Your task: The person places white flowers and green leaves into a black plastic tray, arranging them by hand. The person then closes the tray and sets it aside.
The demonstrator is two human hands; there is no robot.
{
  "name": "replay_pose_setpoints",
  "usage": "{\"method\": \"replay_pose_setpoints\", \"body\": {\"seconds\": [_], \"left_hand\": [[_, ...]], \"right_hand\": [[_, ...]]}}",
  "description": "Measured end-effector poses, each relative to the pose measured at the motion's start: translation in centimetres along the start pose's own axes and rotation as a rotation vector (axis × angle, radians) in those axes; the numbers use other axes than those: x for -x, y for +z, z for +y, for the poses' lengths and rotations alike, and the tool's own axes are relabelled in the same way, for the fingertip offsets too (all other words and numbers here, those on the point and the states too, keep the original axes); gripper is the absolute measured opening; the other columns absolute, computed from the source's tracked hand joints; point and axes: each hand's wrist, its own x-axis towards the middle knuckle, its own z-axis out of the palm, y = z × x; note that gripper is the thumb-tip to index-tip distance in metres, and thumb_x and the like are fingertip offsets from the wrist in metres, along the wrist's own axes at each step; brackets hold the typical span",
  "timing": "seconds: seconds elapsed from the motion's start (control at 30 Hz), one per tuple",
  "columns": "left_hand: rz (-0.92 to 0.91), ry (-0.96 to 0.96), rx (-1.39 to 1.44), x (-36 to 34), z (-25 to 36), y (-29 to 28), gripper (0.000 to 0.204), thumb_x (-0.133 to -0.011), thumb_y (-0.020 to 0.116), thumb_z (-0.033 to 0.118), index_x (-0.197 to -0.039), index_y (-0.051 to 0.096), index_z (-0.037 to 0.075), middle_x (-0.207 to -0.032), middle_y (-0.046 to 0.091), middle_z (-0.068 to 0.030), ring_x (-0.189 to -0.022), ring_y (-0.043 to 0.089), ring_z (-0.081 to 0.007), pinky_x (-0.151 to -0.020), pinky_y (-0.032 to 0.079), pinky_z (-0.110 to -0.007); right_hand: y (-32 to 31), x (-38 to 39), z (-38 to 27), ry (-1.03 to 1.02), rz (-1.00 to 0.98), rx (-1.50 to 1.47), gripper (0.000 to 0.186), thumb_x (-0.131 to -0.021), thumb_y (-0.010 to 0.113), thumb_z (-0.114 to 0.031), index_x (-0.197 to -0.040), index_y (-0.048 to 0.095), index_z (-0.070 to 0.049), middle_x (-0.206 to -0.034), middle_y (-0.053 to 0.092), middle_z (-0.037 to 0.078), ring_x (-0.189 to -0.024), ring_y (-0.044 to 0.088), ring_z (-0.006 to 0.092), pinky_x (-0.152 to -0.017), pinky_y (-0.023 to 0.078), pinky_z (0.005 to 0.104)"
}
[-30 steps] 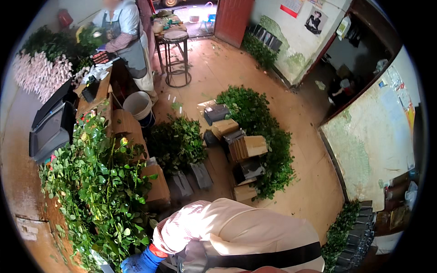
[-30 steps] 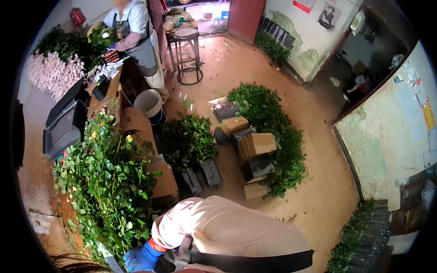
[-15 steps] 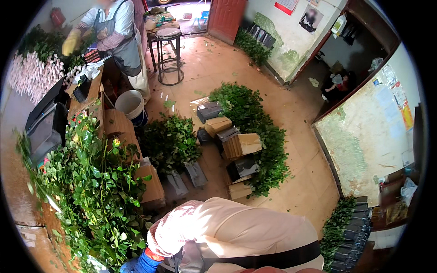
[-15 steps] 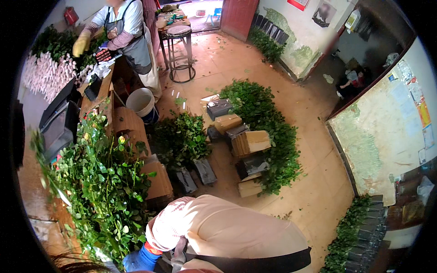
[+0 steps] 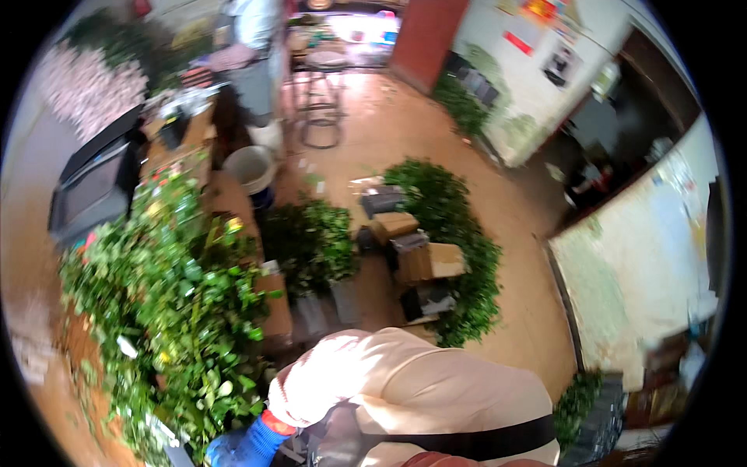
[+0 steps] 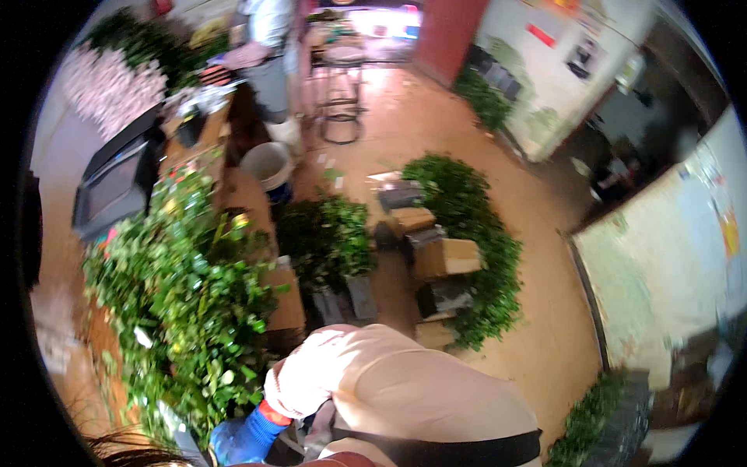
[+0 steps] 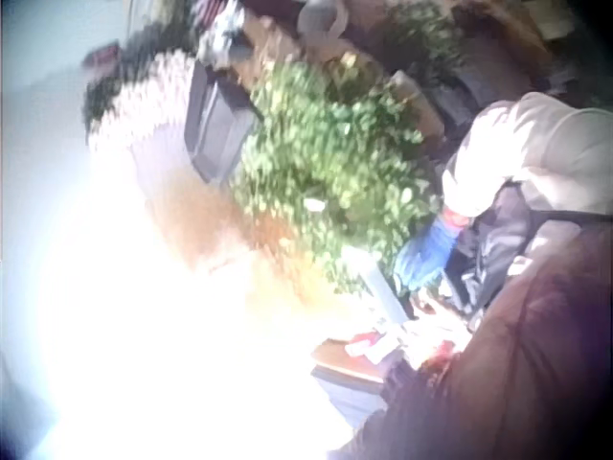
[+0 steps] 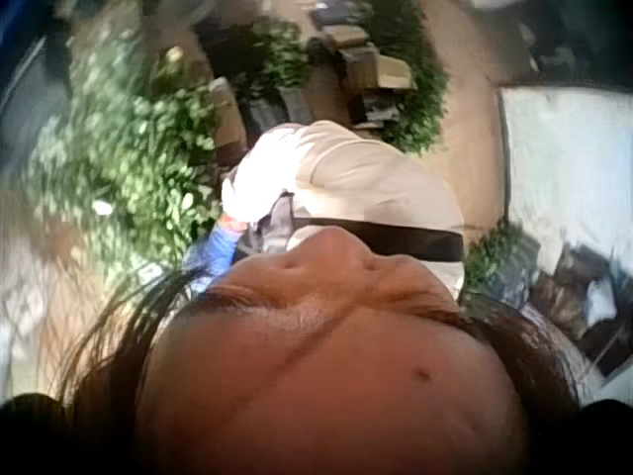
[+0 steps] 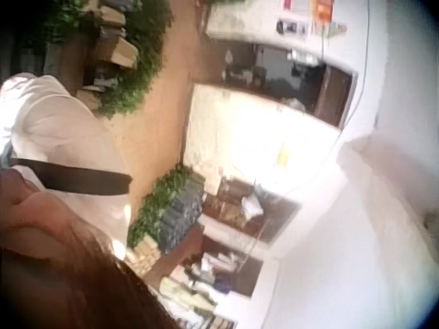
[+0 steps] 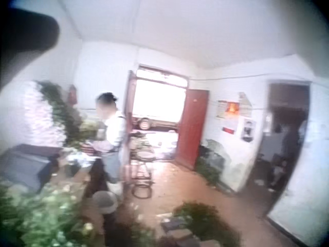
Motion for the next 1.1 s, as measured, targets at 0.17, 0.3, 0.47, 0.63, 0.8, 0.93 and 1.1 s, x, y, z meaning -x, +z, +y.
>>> {"method": "replay_pose_setpoints", "body": {"seconds": [0.17, 0.3, 0.47, 0.63, 0.8, 0.93, 1.1], "left_hand": [[0.162, -0.055, 0.057, 2.2, -2.7, -4.4, 0.052, -0.103, 0.067, 0.008, -0.153, 0.053, 0.001, -0.148, 0.060, -0.0141, -0.128, 0.060, -0.0227, -0.110, 0.050, -0.037], [0.269, -0.100, 0.108, 4.6, -4.0, -6.5, 0.052, -0.103, 0.067, 0.007, -0.153, 0.053, 0.001, -0.149, 0.060, -0.0142, -0.128, 0.060, -0.0225, -0.110, 0.050, -0.037], [0.367, -0.192, 0.250, 6.7, -6.3, -7.0, 0.057, -0.102, 0.069, 0.005, -0.156, 0.052, 0.003, -0.151, 0.059, -0.0123, -0.131, 0.058, -0.0204, -0.110, 0.049, -0.035], [0.383, -0.246, 0.202, 5.9, -3.4, -6.4, 0.057, -0.096, 0.072, -0.004, -0.150, 0.058, 0.005, -0.151, 0.050, -0.0088, -0.133, 0.057, -0.0204, -0.108, 0.053, -0.032], [0.373, -0.243, -0.002, 6.6, -2.8, -6.6, 0.054, -0.094, 0.076, 0.004, -0.146, 0.060, 0.000, -0.145, 0.053, -0.0119, -0.135, 0.054, -0.0242, -0.113, 0.048, -0.038], [0.384, -0.197, -0.061, 5.8, -2.8, -6.6, 0.054, -0.087, 0.076, 0.001, -0.140, 0.064, -0.002, -0.140, 0.056, -0.0158, -0.130, 0.056, -0.0295, -0.113, 0.046, -0.041], [0.309, -0.123, -0.231, 7.2, -6.3, -6.3, 0.051, -0.095, 0.069, -0.006, -0.146, 0.061, -0.003, -0.147, 0.054, -0.0205, -0.131, 0.062, -0.0332, -0.108, 0.055, -0.041]], "right_hand": [[-1.5, 0.6, 0.4, 0.034, -0.313, -0.019, 0.052, -0.093, 0.067, -0.032, -0.139, 0.062, -0.011, -0.146, 0.057, 0.018, -0.139, 0.052, 0.0393, -0.125, 0.036, 0.0600], [-2.5, -1.4, -1.2, 0.092, -0.409, 0.006, 0.044, -0.097, 0.068, -0.032, -0.136, 0.065, -0.011, -0.145, 0.059, 0.015, -0.139, 0.053, 0.0349, -0.125, 0.034, 0.0594], [-6.1, -4.6, -2.1, 0.239, -0.545, -0.171, 0.056, -0.101, 0.069, -0.028, -0.153, 0.055, -0.014, -0.156, 0.055, 0.014, -0.142, 0.052, 0.0350, -0.124, 0.036, 0.0549], [-17.2, -16.8, 2.3, 0.223, -0.619, -0.158, 0.051, -0.098, 0.072, -0.021, -0.147, 0.061, -0.014, -0.153, 0.057, 0.014, -0.133, 0.060, 0.0358, -0.108, 0.051, 0.0501], [-19.6, -29.7, 18.8, -0.068, -0.609, 0.453, 0.041, -0.097, 0.067, -0.013, -0.138, 0.067, -0.014, -0.132, 0.071, 0.013, -0.119, 0.068, 0.0355, -0.099, 0.057, 0.0493], [-17.1, -31.5, 38.1, 0.122, -0.843, 0.870, 0.051, -0.098, 0.064, -0.013, -0.148, 0.061, -0.022, -0.140, 0.068, 0.014, -0.120, 0.069, 0.0382, -0.103, 0.055, 0.0484], [-10.6, -25.9, 53.0, -0.184, -1.075, 1.193, 0.053, -0.099, 0.062, -0.016, -0.151, 0.059, -0.030, -0.147, 0.063, 0.011, -0.128, 0.063, 0.0363, -0.108, 0.049, 0.0502]]}}
